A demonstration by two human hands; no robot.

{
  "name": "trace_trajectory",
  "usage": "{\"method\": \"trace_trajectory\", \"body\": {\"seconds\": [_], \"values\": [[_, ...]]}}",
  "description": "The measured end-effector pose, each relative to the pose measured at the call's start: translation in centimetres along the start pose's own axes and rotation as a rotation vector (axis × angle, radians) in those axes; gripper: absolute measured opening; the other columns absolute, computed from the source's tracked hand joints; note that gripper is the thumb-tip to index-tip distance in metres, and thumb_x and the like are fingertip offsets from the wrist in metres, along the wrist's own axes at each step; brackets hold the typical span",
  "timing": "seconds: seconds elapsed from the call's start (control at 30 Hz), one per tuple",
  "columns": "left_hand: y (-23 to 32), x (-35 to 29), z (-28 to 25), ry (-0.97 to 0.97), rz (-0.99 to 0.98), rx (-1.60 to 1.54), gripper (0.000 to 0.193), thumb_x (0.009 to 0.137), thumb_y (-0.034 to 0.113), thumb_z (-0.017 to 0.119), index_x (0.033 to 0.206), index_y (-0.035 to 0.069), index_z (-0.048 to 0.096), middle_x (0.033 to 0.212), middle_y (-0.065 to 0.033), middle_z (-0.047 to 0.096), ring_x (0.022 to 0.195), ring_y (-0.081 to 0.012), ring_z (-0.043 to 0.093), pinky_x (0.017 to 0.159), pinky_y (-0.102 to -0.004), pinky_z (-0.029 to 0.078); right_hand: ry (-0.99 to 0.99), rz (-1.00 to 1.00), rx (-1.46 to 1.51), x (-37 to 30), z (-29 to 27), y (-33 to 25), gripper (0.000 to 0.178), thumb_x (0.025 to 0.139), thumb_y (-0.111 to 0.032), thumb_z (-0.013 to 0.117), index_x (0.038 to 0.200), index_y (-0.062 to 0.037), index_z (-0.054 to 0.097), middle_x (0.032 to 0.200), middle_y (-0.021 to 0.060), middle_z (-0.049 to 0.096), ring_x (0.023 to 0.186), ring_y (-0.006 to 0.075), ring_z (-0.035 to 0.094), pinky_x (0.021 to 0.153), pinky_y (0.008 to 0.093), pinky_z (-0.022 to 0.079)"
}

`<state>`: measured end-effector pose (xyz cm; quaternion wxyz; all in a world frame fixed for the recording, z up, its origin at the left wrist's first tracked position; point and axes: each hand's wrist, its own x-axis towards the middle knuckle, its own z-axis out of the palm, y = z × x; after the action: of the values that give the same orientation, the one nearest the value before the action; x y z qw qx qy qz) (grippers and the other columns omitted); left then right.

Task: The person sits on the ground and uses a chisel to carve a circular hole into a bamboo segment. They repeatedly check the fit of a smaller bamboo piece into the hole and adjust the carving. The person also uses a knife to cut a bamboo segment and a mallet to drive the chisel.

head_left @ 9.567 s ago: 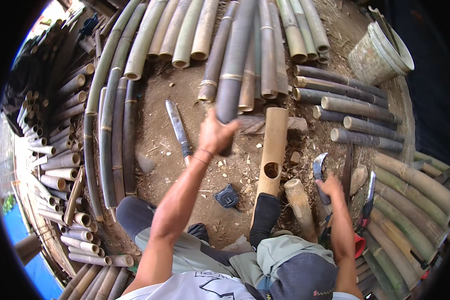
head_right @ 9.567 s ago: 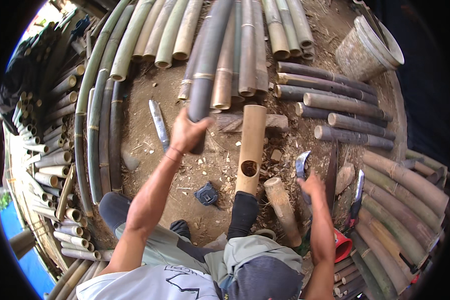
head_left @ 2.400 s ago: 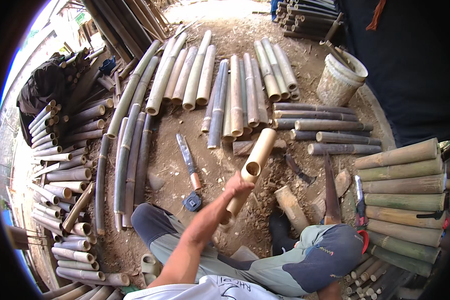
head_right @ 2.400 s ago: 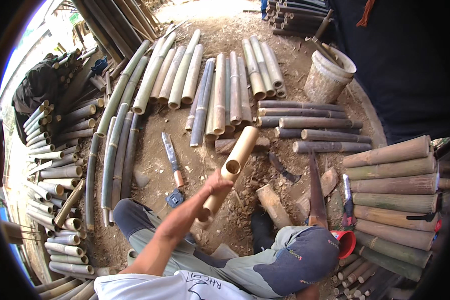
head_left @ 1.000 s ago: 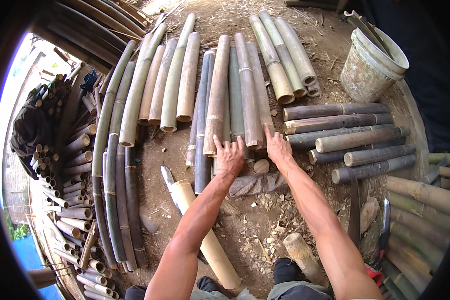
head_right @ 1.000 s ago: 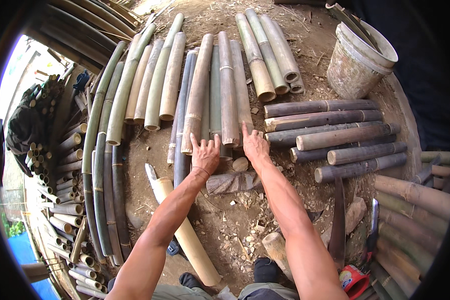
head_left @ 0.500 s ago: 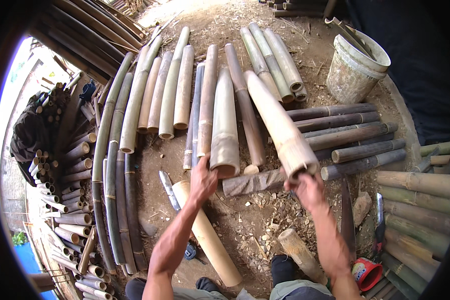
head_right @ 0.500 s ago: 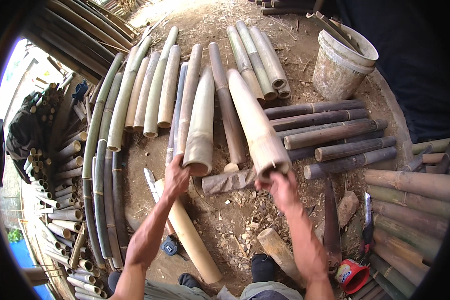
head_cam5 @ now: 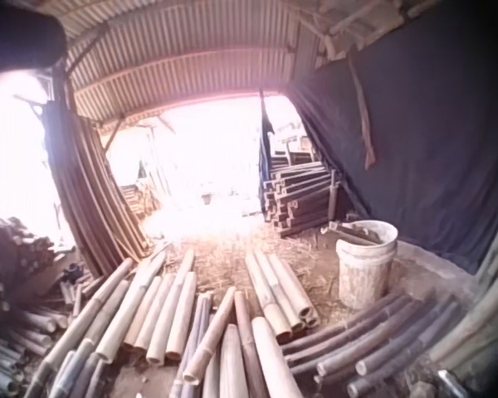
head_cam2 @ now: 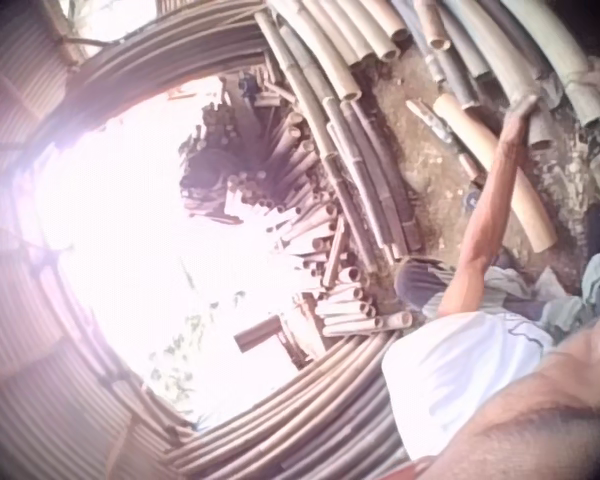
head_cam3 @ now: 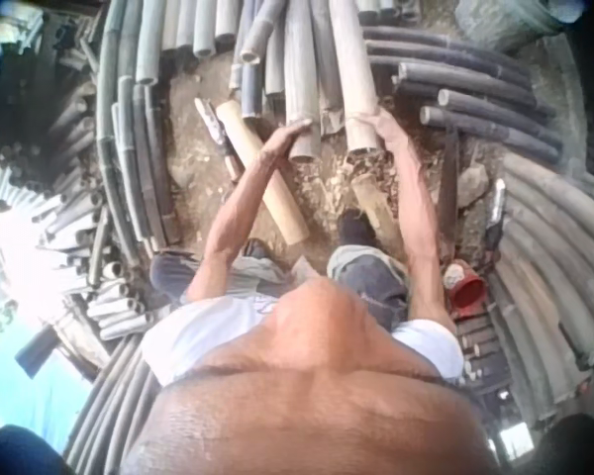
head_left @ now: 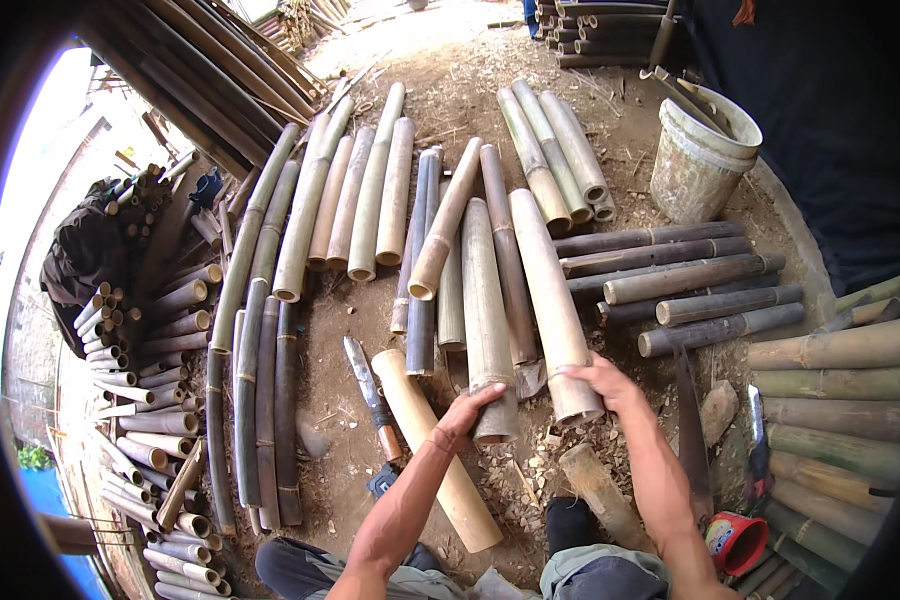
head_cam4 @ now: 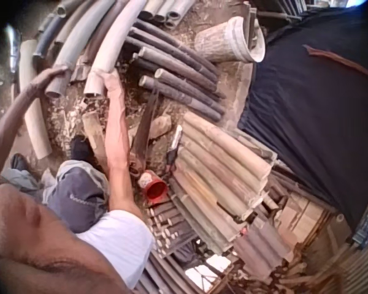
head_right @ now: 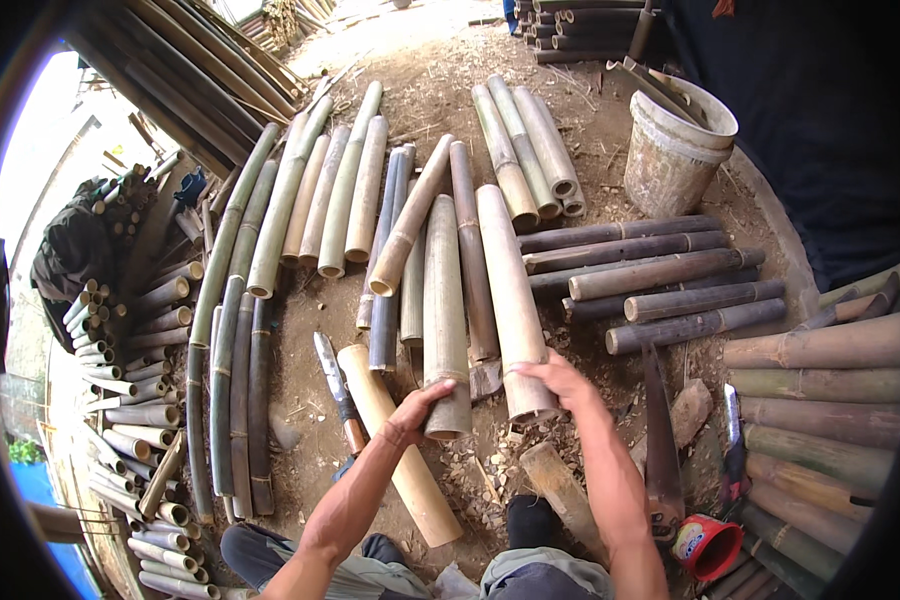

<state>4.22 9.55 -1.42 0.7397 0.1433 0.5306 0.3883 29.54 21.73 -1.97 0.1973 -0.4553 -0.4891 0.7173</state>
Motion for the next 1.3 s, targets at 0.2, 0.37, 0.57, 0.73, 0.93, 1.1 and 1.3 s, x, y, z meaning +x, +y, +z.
{"method": "trace_trajectory", "body": {"seconds": [0.2,0.37,0.57,0.73,0.93,1.1,1.3], "values": [[-2.4,-4.3,-0.1,-0.146,0.033,-0.222,0.070,0.086,0.046,0.067,0.135,0.001,0.046,0.113,-0.0179,0.063,0.094,-0.0284,0.068,0.077,-0.0446,0.061,0.091,-0.048,0.133,-5.0,3.3,1.3,0.076,0.074,-0.033,0.077,0.133,0.0047,0.046,0.110,0.0195,0.064,0.093,0.0285,0.067,0.083,0.0394,0.058],[-12.4,-12.1,-0.6,-0.212,0.093,-0.266,0.096,0.072,0.049,0.076,0.143,-0.002,0.036,0.128,-0.0222,0.056,0.111,-0.0343,0.062,0.091,-0.0505,0.055,0.000,-0.148,0.228,-12.3,6.0,6.9,0.086,0.072,-0.040,0.077,0.139,0.0008,0.042,0.118,0.0124,0.059,0.109,0.0214,0.057,0.096,0.0361,0.046],[-16.1,-10.7,-0.7,-0.677,0.057,-0.908,0.101,0.069,0.047,0.075,0.146,-0.003,0.032,0.134,-0.0268,0.052,0.111,-0.0409,0.061,0.094,-0.0540,0.052,-0.089,-0.027,0.385,-15.7,6.1,10.6,0.086,0.072,-0.040,0.077,0.140,0.0001,0.041,0.120,0.0117,0.058,0.110,0.0210,0.056,0.097,0.0356,0.045],[-18.8,-9.2,-2.4,-0.456,0.028,-0.939,0.092,0.075,0.053,0.071,0.142,-0.002,0.040,0.132,-0.0252,0.056,0.115,-0.0405,0.060,0.102,-0.0545,0.047,-0.119,-0.064,0.419,-14.4,8.6,11.0,0.086,0.072,-0.039,0.077,0.140,-0.0005,0.041,0.121,0.0111,0.057,0.112,0.0207,0.055,0.098,0.0353,0.044],[-18.5,-9.1,-3.5,-0.194,0.045,-0.343,0.076,0.083,0.044,0.070,0.138,-0.002,0.045,0.129,-0.0190,0.059,0.115,-0.0308,0.060,0.101,-0.0443,0.048,-0.043,-0.079,0.409,-14.8,10.0,11.5,0.086,0.073,-0.038,0.077,0.141,-0.0014,0.040,0.124,0.0105,0.056,0.115,0.0201,0.052,0.100,0.0357,0.042],[-15.9,-9.3,-1.3,-0.073,0.211,-0.074,0.075,0.078,0.033,0.081,0.133,-0.005,0.047,0.123,-0.0162,0.061,0.111,-0.0236,0.061,0.098,-0.0390,0.050,-0.007,-0.096,0.396,-14.9,9.2,13.1,0.089,0.073,-0.035,0.077,0.144,-0.0006,0.036,0.125,0.0104,0.056,0.114,0.0198,0.053,0.101,0.0353,0.042],[-5.7,-3.4,-3.2,0.182,0.386,0.184,0.093,0.066,0.046,0.089,0.128,-0.007,0.044,0.118,-0.0222,0.062,0.108,-0.0321,0.063,0.095,-0.0470,0.054,-0.013,-0.019,0.443,-14.7,9.4,13.8,0.083,0.074,-0.034,0.078,0.140,-0.0003,0.040,0.124,0.0111,0.057,0.112,0.0201,0.056,0.100,0.0353,0.044]]}}
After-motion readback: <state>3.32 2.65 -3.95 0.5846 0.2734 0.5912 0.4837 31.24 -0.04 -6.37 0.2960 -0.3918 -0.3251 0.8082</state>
